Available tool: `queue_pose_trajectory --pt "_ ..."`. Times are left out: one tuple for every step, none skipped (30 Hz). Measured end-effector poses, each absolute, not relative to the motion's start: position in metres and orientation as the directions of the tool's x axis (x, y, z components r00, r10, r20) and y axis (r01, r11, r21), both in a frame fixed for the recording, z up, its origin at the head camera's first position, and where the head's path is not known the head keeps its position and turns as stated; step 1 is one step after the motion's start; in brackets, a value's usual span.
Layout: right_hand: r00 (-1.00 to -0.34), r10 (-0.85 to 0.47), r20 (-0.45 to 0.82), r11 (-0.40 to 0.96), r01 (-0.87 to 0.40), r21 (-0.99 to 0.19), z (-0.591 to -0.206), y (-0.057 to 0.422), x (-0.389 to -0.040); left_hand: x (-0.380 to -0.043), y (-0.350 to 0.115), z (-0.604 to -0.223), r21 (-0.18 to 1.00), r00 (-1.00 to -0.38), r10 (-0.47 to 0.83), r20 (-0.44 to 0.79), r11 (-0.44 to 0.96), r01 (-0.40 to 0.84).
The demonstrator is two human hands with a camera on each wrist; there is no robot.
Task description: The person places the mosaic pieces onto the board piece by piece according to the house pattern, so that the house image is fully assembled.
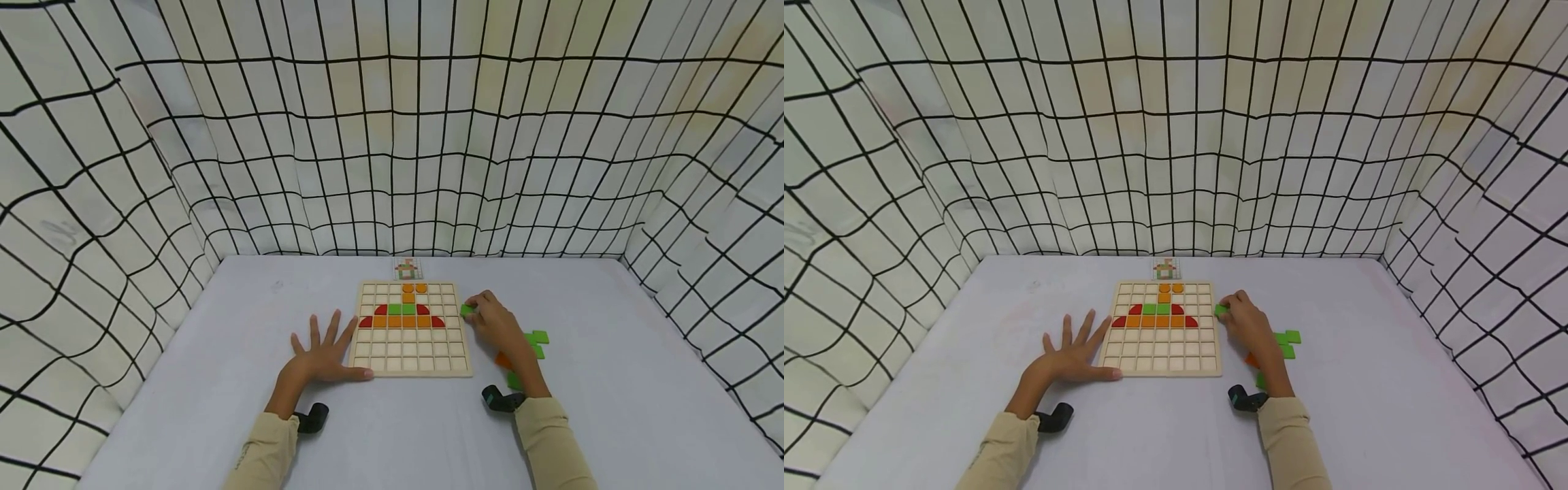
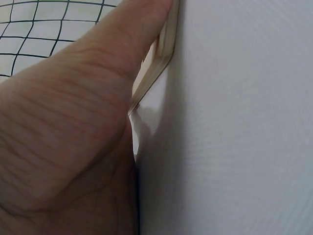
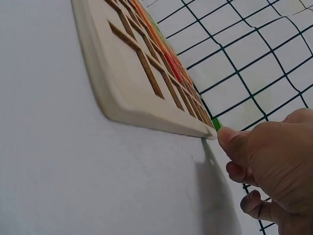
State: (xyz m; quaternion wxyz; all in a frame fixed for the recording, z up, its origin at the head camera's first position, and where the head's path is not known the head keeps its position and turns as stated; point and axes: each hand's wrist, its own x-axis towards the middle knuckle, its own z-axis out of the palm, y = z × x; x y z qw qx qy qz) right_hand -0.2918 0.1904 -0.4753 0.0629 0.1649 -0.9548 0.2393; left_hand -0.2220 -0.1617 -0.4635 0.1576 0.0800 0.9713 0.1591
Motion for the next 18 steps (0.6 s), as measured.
queue_pose_trajectory --pt "-0.933 -0.291 0.211 0.825 -0.357 -0.439 -0.474 0.188 -0.292 -0.222 -0.162 -0.463 0.337 -0.937 0.206 -0.283 0.936 0.104" --pt "-0.928 -0.301 0.221 0.82 -0.37 -0.437 -0.473 0.186 -0.291 -0.222 -0.162 -0.463 0.338 -0.935 0.206 -0.288 0.936 0.102" --pt "-0.923 -0.309 0.227 0.813 -0.381 -0.44 -0.472 0.184 -0.291 -0.222 -0.163 -0.463 0.338 -0.935 0.205 -0.291 0.936 0.1" --pt "-0.918 -0.322 0.233 0.807 -0.394 -0.439 -0.47 0.181 -0.292 -0.222 -0.163 -0.462 0.338 -0.934 0.204 -0.292 0.936 0.099" --pt "-0.914 -0.331 0.234 0.801 -0.403 -0.443 -0.468 0.178 -0.292 -0.222 -0.163 -0.462 0.341 -0.935 0.204 -0.29 0.935 0.098" --pt "-0.913 -0.338 0.23 0.796 -0.407 -0.447 -0.467 0.175 -0.292 -0.222 -0.162 -0.461 0.343 -0.935 0.204 -0.291 0.934 0.097" --pt "-0.911 -0.346 0.226 0.794 -0.413 -0.446 -0.466 0.171 -0.292 -0.222 -0.162 -0.46 0.346 -0.935 0.205 -0.29 0.933 0.097" --pt "-0.909 -0.355 0.219 0.793 -0.417 -0.445 -0.465 0.167 -0.291 -0.223 -0.161 -0.459 0.345 -0.935 0.207 -0.287 0.933 0.1" --pt "-0.907 -0.364 0.214 0.789 -0.422 -0.447 -0.464 0.162 -0.29 -0.223 -0.161 -0.459 0.344 -0.937 0.208 -0.281 0.933 0.104" --pt "-0.901 -0.377 0.212 0.784 -0.433 -0.446 -0.464 0.158 -0.289 -0.223 -0.161 -0.459 0.342 -0.937 0.21 -0.279 0.933 0.107" --pt "-0.899 -0.386 0.209 0.78 -0.439 -0.447 -0.464 0.153 -0.288 -0.223 -0.161 -0.459 0.34 -0.938 0.21 -0.277 0.934 0.109" --pt "-0.891 -0.403 0.209 0.773 -0.453 -0.444 -0.464 0.147 -0.286 -0.223 -0.161 -0.459 0.335 -0.937 0.21 -0.278 0.936 0.11" --pt "-0.882 -0.421 0.212 0.765 -0.471 -0.439 -0.463 0.142 -0.285 -0.223 -0.161 -0.46 0.328 -0.937 0.209 -0.279 0.938 0.112" --pt "-0.871 -0.441 0.218 0.753 -0.491 -0.438 -0.463 0.137 -0.283 -0.223 -0.161 -0.46 0.322 -0.938 0.206 -0.28 0.94 0.11" --pt "-0.856 -0.463 0.229 0.742 -0.516 -0.429 -0.463 0.132 -0.282 -0.222 -0.161 -0.46 0.319 -0.937 0.204 -0.283 0.942 0.108" --pt "-0.843 -0.483 0.238 0.731 -0.537 -0.42 -0.463 0.126 -0.28 -0.222 -0.162 -0.46 0.318 -0.938 0.202 -0.283 0.942 0.107" --pt "-0.83 -0.5 0.247 0.722 -0.557 -0.41 -0.462 0.121 -0.279 -0.221 -0.162 -0.46 0.318 -0.938 0.2 -0.284 0.942 0.105" --pt "-0.817 -0.517 0.255 0.713 -0.576 -0.399 -0.462 0.115 -0.278 -0.221 -0.162 -0.46 0.318 -0.938 0.199 -0.284 0.942 0.104"
